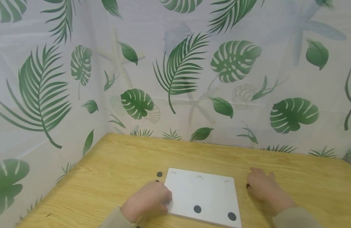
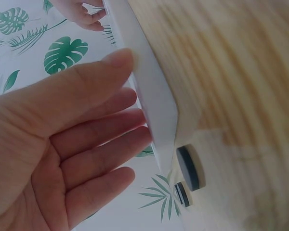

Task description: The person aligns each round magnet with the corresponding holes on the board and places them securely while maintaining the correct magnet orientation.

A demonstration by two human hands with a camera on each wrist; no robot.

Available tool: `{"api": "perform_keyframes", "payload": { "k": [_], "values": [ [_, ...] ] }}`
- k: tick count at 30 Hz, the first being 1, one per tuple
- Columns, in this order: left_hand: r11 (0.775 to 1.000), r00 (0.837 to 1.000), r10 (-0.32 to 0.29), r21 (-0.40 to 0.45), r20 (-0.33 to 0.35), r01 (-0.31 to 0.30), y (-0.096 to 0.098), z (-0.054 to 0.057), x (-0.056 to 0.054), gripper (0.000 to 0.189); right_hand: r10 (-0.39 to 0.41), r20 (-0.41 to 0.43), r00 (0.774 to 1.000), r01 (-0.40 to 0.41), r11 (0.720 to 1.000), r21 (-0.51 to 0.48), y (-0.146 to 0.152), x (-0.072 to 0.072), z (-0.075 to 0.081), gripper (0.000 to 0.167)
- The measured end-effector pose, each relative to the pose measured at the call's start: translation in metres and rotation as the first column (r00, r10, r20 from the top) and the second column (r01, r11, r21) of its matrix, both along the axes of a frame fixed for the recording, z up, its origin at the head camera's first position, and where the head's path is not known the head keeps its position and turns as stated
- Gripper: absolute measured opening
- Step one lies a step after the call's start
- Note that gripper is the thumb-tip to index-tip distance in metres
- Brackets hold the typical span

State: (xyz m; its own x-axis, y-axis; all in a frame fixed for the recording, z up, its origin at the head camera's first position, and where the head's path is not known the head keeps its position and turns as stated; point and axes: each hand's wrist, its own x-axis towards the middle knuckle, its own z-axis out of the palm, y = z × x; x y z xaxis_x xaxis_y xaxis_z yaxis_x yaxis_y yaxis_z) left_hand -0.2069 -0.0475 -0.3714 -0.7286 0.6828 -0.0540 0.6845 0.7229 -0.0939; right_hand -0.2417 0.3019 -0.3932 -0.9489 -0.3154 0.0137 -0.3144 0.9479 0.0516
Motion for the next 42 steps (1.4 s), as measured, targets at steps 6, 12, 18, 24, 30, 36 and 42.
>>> {"api": "perform_keyframes", "payload": {
  "k": [6, 12, 18, 24, 30, 36, 42],
  "values": [
    [1.000, 1.000, -0.003, 0.007, -0.014, 0.003, -0.001, -0.001, 0.000, 0.014, 0.017, -0.025, 1.000, -0.017, 1.000, -0.012, -0.008, 0.001, 0.000, 0.016],
    [1.000, 1.000, 0.002, 0.007, -0.006, -0.002, -0.001, 0.000, 0.000, 0.015, 0.033, -0.037, 0.999, -0.034, 0.999, -0.030, -0.018, 0.001, 0.000, 0.017],
    [1.000, 1.000, 0.008, 0.008, -0.001, -0.008, -0.001, 0.001, 0.002, 0.016, 0.041, -0.028, 0.999, -0.043, 0.998, -0.049, -0.027, 0.002, 0.003, 0.015],
    [1.000, 1.000, 0.011, -0.002, 0.011, -0.011, -0.001, 0.001, 0.000, 0.016, 0.046, -0.021, 0.999, -0.047, 0.997, -0.058, -0.035, 0.000, 0.005, 0.013],
    [1.000, 1.000, 0.008, -0.001, 0.005, -0.008, -0.001, 0.001, 0.001, 0.016, 0.055, -0.024, 0.998, -0.057, 0.997, -0.052, -0.043, -0.001, 0.007, 0.012],
    [1.000, 1.000, 0.003, 0.013, -0.006, -0.003, -0.001, 0.000, 0.000, 0.012, 0.061, -0.024, 0.998, -0.061, 0.997, -0.036, -0.051, -0.002, 0.008, 0.011],
    [0.999, 1.000, -0.002, 0.032, -0.027, 0.003, -0.001, -0.002, 0.000, 0.014, 0.058, -0.017, 0.998, -0.058, 0.998, -0.023, -0.058, -0.003, 0.010, 0.012]
  ]
}}
